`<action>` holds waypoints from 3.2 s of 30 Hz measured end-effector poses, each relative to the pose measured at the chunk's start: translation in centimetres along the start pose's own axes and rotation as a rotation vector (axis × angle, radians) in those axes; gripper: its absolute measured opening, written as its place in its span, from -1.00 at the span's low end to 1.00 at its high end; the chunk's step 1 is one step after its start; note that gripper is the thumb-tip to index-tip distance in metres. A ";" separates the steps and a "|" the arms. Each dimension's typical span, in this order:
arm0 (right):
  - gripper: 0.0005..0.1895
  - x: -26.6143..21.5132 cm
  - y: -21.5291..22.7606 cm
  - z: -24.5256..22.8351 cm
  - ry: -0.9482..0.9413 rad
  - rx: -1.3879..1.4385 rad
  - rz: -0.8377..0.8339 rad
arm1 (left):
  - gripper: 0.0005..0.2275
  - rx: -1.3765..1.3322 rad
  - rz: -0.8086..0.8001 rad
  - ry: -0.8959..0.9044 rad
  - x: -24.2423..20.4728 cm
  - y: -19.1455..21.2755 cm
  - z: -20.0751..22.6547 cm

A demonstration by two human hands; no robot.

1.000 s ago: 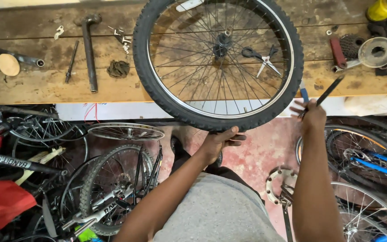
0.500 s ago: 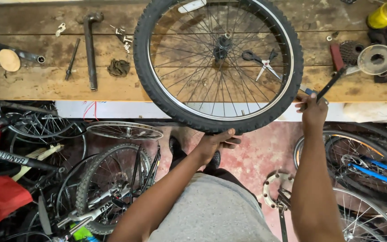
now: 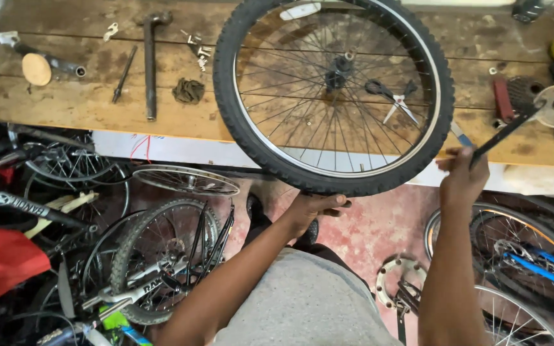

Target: Using a wrench to loosen the nuts on a bicycle wheel hub, followed by removing the tire and inner tube from the rim.

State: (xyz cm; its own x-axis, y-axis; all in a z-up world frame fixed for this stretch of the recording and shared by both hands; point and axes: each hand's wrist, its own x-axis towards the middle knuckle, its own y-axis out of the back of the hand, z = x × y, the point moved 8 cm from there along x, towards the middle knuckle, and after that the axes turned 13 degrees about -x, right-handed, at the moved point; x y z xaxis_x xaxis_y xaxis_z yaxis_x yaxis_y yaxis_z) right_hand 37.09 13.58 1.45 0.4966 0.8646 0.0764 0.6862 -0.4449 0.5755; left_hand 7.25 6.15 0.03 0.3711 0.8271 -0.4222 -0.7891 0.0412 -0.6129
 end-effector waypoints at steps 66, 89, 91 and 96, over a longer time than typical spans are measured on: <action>-0.71 -1.2 -9.8 -18.9 0.453 -1.002 -0.938 | -0.62 -0.335 0.109 -0.116 3.1 7.6 -6.8; -0.52 -12.1 -1.1 -5.9 -0.038 -0.354 -0.536 | -0.62 -0.380 0.185 -0.204 1.6 6.8 -3.3; -0.54 -13.8 -0.2 -6.7 -0.028 -0.377 -0.563 | -0.62 -0.387 0.183 -0.201 2.9 8.6 -5.9; -0.49 -15.8 1.4 -8.4 0.116 -0.409 -0.552 | -0.83 -0.331 0.259 -0.247 1.4 8.3 -1.9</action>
State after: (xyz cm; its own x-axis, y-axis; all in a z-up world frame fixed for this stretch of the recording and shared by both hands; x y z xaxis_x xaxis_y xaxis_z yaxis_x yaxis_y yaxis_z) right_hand 25.79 1.26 7.89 0.0573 0.9685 -0.2425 0.5551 0.1709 0.8141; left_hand 2.21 6.59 -6.96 0.0239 0.8966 -0.4423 -0.6270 -0.3312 -0.7051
